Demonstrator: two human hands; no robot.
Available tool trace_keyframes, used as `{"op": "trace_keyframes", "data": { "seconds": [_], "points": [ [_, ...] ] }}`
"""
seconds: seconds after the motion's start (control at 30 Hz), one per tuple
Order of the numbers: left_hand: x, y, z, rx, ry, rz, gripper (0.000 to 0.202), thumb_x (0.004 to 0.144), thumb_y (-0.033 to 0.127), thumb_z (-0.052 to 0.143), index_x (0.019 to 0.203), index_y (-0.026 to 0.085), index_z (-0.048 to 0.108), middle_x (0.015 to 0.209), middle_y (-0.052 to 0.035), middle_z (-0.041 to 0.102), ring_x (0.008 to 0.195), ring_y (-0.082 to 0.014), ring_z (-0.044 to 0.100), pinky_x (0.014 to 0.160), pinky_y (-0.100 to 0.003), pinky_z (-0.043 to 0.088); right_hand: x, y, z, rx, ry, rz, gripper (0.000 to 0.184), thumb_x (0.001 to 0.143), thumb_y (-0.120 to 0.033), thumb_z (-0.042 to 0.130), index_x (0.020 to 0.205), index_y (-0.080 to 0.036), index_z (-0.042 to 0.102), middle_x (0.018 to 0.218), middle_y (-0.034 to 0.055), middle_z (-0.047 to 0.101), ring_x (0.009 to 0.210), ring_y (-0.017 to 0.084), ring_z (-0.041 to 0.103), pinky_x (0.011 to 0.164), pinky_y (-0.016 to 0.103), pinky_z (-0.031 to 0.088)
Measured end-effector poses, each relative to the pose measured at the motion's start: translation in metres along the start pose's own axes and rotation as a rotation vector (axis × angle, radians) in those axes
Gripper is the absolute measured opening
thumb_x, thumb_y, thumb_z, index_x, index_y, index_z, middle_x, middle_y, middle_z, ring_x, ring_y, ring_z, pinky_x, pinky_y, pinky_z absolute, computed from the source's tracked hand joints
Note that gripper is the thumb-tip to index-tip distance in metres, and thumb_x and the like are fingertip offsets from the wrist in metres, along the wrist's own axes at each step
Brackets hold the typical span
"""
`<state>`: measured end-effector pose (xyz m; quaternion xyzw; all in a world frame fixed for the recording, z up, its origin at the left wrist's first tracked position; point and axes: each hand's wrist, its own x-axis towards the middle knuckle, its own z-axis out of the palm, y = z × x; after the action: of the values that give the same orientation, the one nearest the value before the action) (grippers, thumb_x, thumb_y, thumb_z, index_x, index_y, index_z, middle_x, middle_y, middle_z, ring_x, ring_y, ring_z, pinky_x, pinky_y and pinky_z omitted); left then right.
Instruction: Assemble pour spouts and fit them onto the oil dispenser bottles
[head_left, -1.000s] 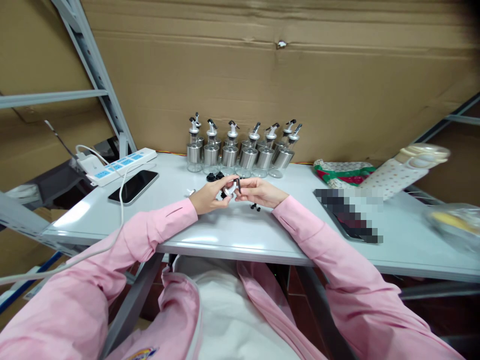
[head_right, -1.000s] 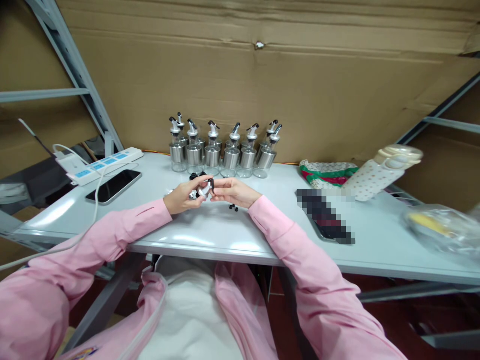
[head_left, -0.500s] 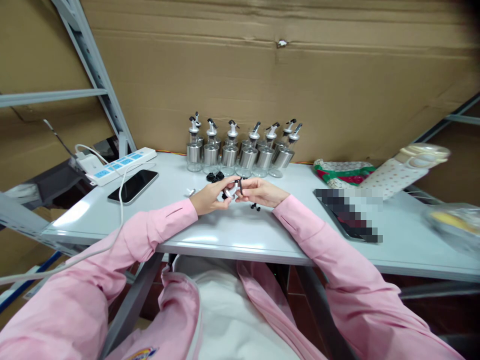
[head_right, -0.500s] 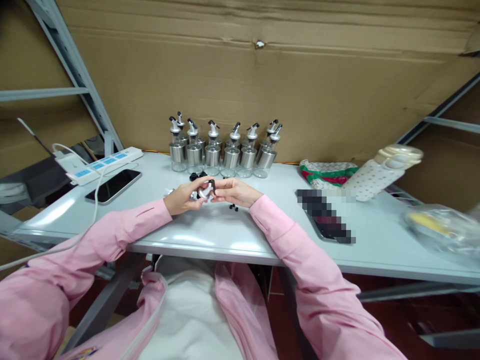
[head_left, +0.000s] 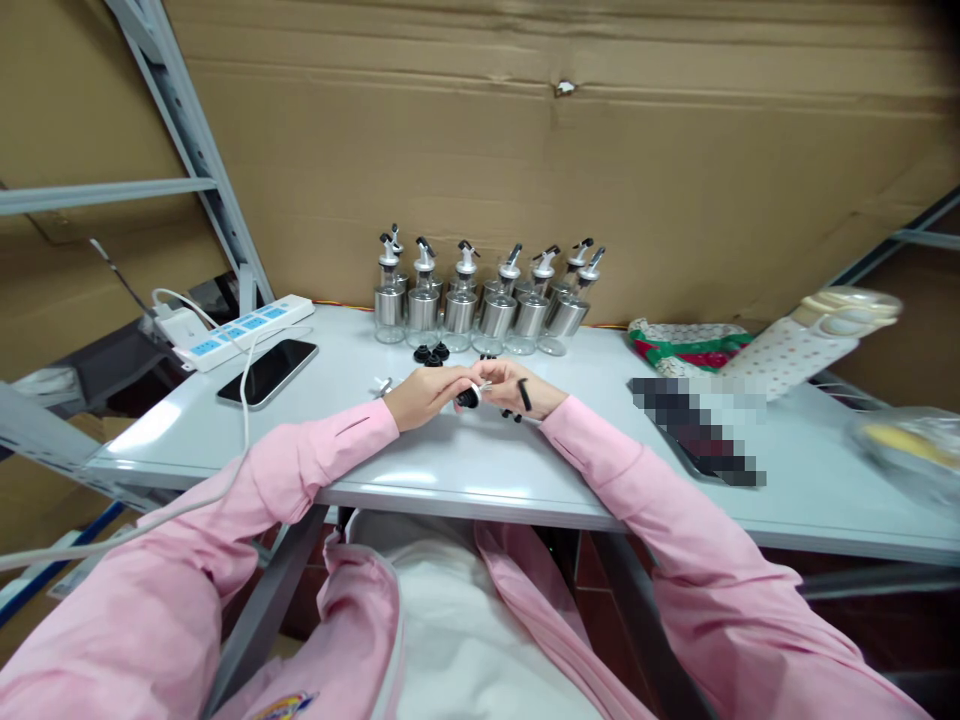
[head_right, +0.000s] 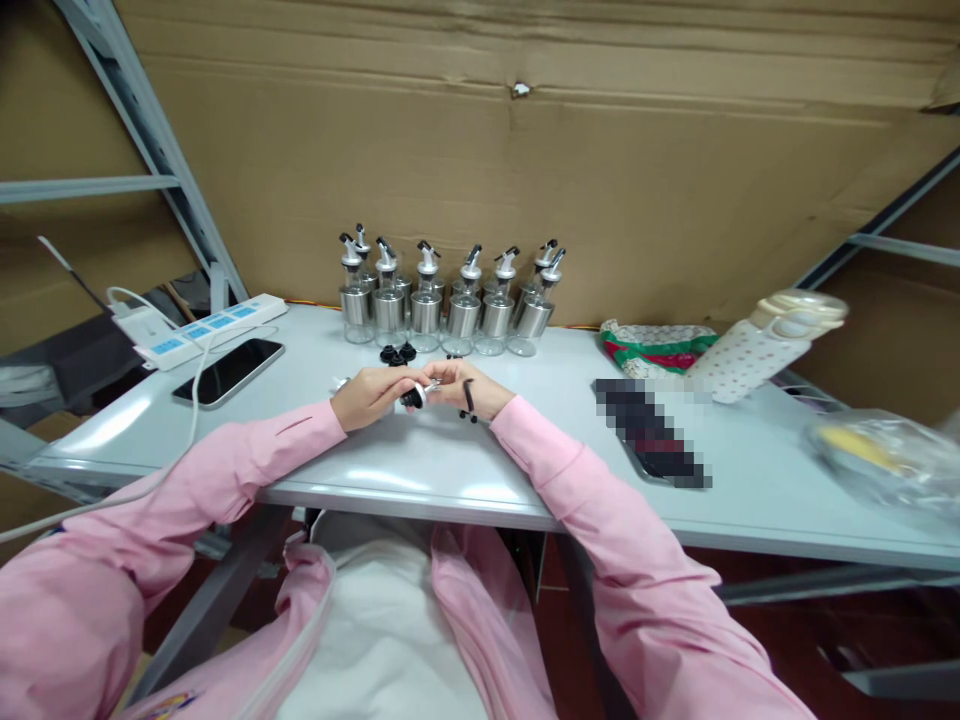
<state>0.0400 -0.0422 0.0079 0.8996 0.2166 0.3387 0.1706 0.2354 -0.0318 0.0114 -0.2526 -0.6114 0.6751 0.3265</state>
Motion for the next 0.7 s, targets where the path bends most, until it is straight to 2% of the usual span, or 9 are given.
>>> {"op": "trace_keyframes", "data": {
  "seconds": [0.13,0.23,0.37,0.47,0.53,0.57,0.7],
  "points": [
    [0.002,-0.002,0.002,-0.018,0.032,-0.04,0.031,0.09,0.036,0.036,0.101,0.015,0.056,0.093,-0.0052,0.065,0.075,-0.0115,0.061,0.074,-0.022,0.046,0.002,0.001,0.003,0.03,0.07,0.067,0.027,0.053,-0.016,0.076,0.075,-0.014,0.061,0.067,-0.0024,0.064,0.061,0.009,0.06,0.064,0.022,0.049],
    [0.003,-0.008,0.004,-0.001,0.044,-0.047,0.03,0.09,0.036,0.035,0.097,0.014,0.056,0.09,-0.0052,0.064,0.077,-0.0119,0.06,0.074,-0.023,0.046,0.003,-0.001,0.003,0.032,0.151,0.113,0.022,0.055,-0.015,0.073,0.073,-0.014,0.061,0.065,-0.0027,0.062,0.059,0.008,0.058,0.065,0.024,0.05],
    [0.004,-0.01,0.004,0.038,0.092,-0.002,0.028,0.089,0.035,0.037,0.094,0.013,0.054,0.086,-0.0052,0.062,0.077,-0.0119,0.058,0.075,-0.024,0.045,0.004,-0.003,-0.001,0.013,0.29,0.071,0.023,0.057,-0.019,0.071,0.077,-0.014,0.06,0.067,-0.0022,0.061,0.06,0.007,0.056,0.066,0.024,0.047],
    [0.003,-0.007,0.002,0.053,0.093,-0.005,0.028,0.09,0.035,0.035,0.094,0.014,0.053,0.085,-0.0049,0.061,0.077,-0.0119,0.056,0.074,-0.024,0.045,0.001,-0.012,-0.007,-0.125,0.338,0.014,0.024,0.064,-0.026,0.068,0.083,-0.015,0.059,0.064,-0.0032,0.058,0.058,0.007,0.053,0.064,0.024,0.044],
    [0.002,-0.004,0.002,0.052,0.07,-0.027,0.028,0.091,0.036,0.034,0.094,0.014,0.052,0.086,-0.0048,0.06,0.077,-0.0121,0.057,0.075,-0.024,0.045,-0.006,-0.023,-0.011,-0.302,0.267,-0.015,0.022,0.067,-0.029,0.066,0.082,-0.015,0.059,0.061,-0.0035,0.056,0.056,0.007,0.05,0.061,0.023,0.041],
    [0.002,-0.003,0.002,0.053,0.059,-0.039,0.028,0.091,0.036,0.033,0.094,0.014,0.051,0.086,-0.0048,0.06,0.078,-0.0123,0.057,0.075,-0.024,0.045,-0.011,-0.029,-0.011,-0.41,0.19,-0.014,0.021,0.067,-0.03,0.066,0.078,-0.014,0.059,0.061,-0.003,0.056,0.056,0.007,0.049,0.06,0.022,0.04],
    [0.0,-0.002,0.003,0.049,0.047,-0.095,0.028,0.091,0.037,0.029,0.092,0.016,0.048,0.088,-0.0048,0.06,0.081,-0.0129,0.058,0.076,-0.025,0.044,-0.042,-0.05,-0.003,-0.785,-0.233,0.216,0.021,0.064,-0.032,0.067,0.072,-0.013,0.062,0.066,-0.0003,0.059,0.061,0.008,0.051,0.063,0.023,0.041]
  ]
}}
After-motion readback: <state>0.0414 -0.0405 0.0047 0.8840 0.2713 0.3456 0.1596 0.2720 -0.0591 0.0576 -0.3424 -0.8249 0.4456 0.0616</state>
